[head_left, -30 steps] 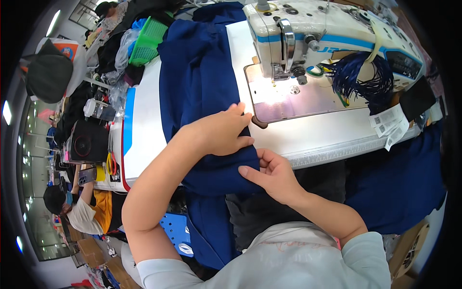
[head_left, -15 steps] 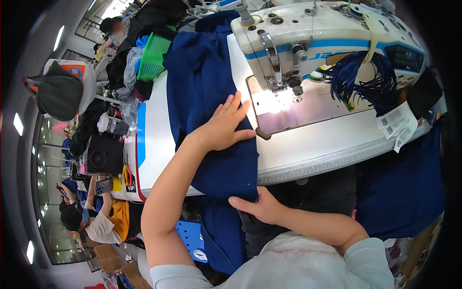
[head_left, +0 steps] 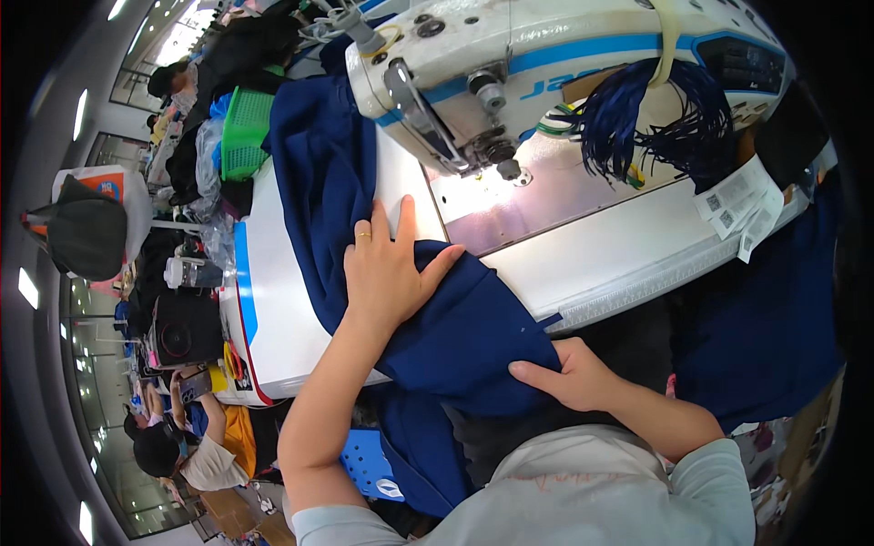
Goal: Operating an industrial sewing machine to stitch blue fabric pieces together.
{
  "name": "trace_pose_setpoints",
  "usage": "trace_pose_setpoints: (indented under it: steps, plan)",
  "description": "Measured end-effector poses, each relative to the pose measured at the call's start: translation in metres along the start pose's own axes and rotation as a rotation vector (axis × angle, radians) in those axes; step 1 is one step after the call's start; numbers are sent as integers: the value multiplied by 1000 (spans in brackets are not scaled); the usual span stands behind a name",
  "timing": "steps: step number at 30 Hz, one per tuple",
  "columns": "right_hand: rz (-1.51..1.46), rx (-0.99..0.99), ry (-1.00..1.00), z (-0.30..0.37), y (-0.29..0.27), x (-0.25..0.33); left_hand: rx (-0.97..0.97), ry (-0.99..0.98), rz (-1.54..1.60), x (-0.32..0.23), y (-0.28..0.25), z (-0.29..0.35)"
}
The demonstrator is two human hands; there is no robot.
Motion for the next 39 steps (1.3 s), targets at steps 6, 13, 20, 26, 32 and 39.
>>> trace_pose_setpoints:
  steps: [6,13,20,26,32,39]
  plan:
    - [1,-126,-209,-3,11,18,-207,86,64,6,2,-3]
    - [57,-153,-222,-4,13,25,-312,323,98,-8,-15,-11]
    - [116,-204,-225,-4,8,45,-42,429,708,-29,-33,-38]
    - [84,-295,-204,23,-10,65,-64,452,581,-39,-29,-43]
    - [861,-398,-166,43,-13,78,-209,432,624,-34,-19,-44]
    - [787,-671,-418,37,-2,143,-424,582,1019,-33,-26,-34]
Point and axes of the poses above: each hand's wrist, its own z-axis away from the middle knuckle, its own y-axis out of the palm, x = y × z, the point moved 7 cm from there along -z, towards the middle knuckle, and after that the axes turned 13 degrees about y, right-handed, at the moved point
